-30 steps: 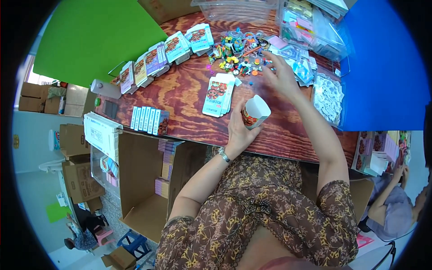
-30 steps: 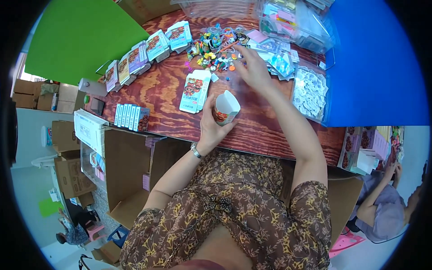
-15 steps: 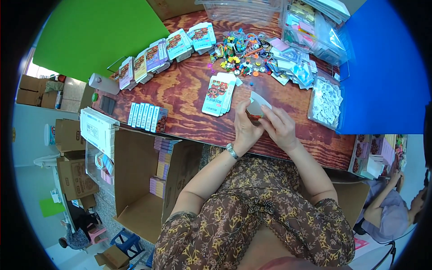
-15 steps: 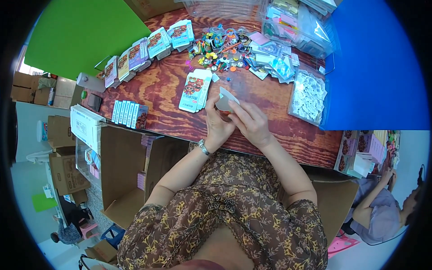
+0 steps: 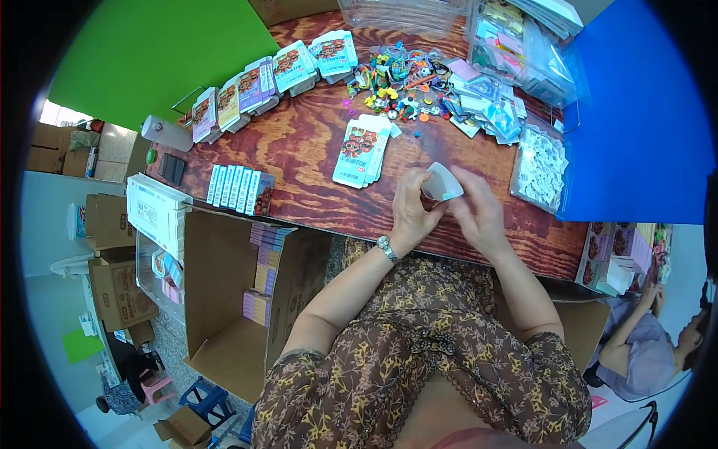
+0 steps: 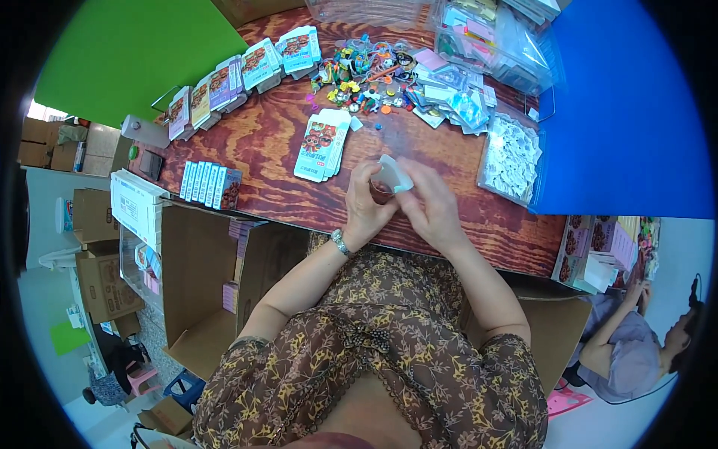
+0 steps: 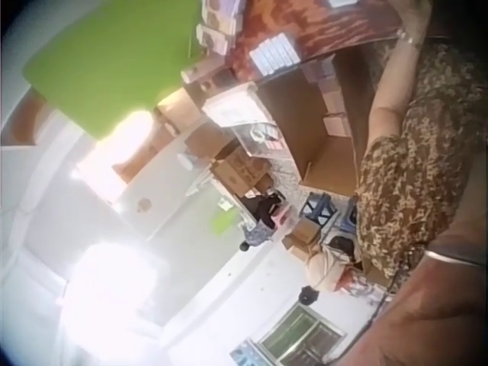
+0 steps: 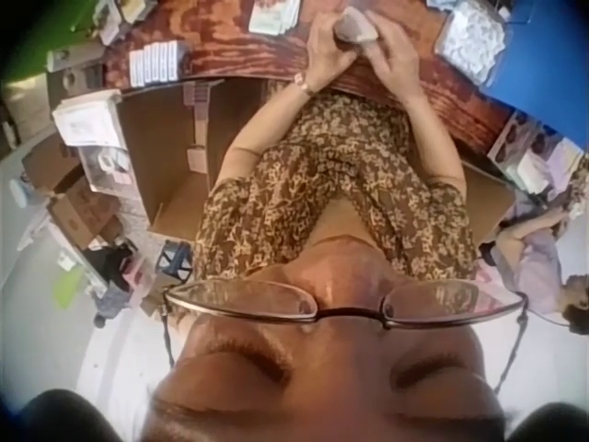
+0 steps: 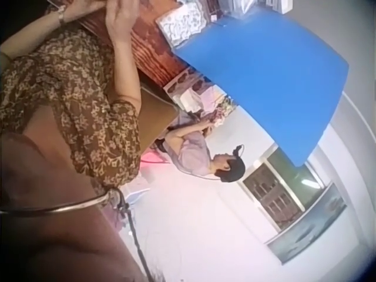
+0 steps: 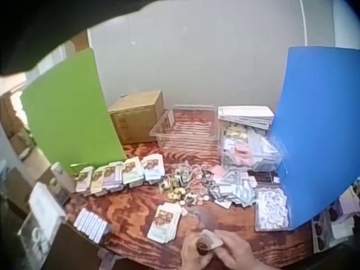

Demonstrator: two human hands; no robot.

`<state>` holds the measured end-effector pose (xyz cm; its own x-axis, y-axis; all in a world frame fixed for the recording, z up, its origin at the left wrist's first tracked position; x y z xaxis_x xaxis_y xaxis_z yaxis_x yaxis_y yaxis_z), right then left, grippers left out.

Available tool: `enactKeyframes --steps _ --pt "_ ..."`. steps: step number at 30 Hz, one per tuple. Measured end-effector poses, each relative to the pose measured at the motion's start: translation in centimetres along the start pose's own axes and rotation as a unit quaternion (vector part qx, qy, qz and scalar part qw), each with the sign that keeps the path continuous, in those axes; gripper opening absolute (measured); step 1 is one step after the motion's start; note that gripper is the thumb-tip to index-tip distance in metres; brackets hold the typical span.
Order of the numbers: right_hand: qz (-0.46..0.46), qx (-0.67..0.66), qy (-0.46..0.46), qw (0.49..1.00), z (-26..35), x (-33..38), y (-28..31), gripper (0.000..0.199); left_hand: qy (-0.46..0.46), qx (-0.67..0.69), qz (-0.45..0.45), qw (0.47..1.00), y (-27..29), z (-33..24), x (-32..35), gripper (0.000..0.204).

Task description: Sorting small colorful toy parts and placing them into containers for packaging.

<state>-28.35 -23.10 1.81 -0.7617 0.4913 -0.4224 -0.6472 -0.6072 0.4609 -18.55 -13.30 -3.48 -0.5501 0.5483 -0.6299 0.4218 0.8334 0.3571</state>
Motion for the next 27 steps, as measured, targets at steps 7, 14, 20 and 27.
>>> enactKeyframes --steps 7,14,20,27 --pt "0.006 -0.239 -0.195 0.951 -4.1 -0.2 -1.3 0.018 0.019 0.001 0.002 1.0 -0.6 0.2 0.4 0.084" --pt "0.01 0.056 -0.033 0.998 0.4 -1.5 -0.4 0.021 0.08 -0.015 0.016 0.997 -0.5 0.4 0.6 0.095" --pt "0.004 0.142 0.034 0.989 1.0 -1.5 -0.6 0.025 0.042 -0.046 0.016 0.998 -0.8 0.0 0.7 0.098" --pt "0.023 0.184 0.064 0.981 1.3 -1.2 -1.1 0.028 -0.007 -0.066 0.055 0.996 -1.4 0.1 0.9 0.099"
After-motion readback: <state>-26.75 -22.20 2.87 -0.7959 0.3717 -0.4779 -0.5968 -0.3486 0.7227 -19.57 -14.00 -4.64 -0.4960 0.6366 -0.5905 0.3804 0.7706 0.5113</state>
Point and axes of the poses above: each hand's wrist, its own x-axis away from the middle knuckle, its own y-axis out of the back of the hand, z = x × y, the point moved 7 cm from there along -x, towards the middle knuckle, and after that the axes turned 1 degree about y, right-handed, at the moved point
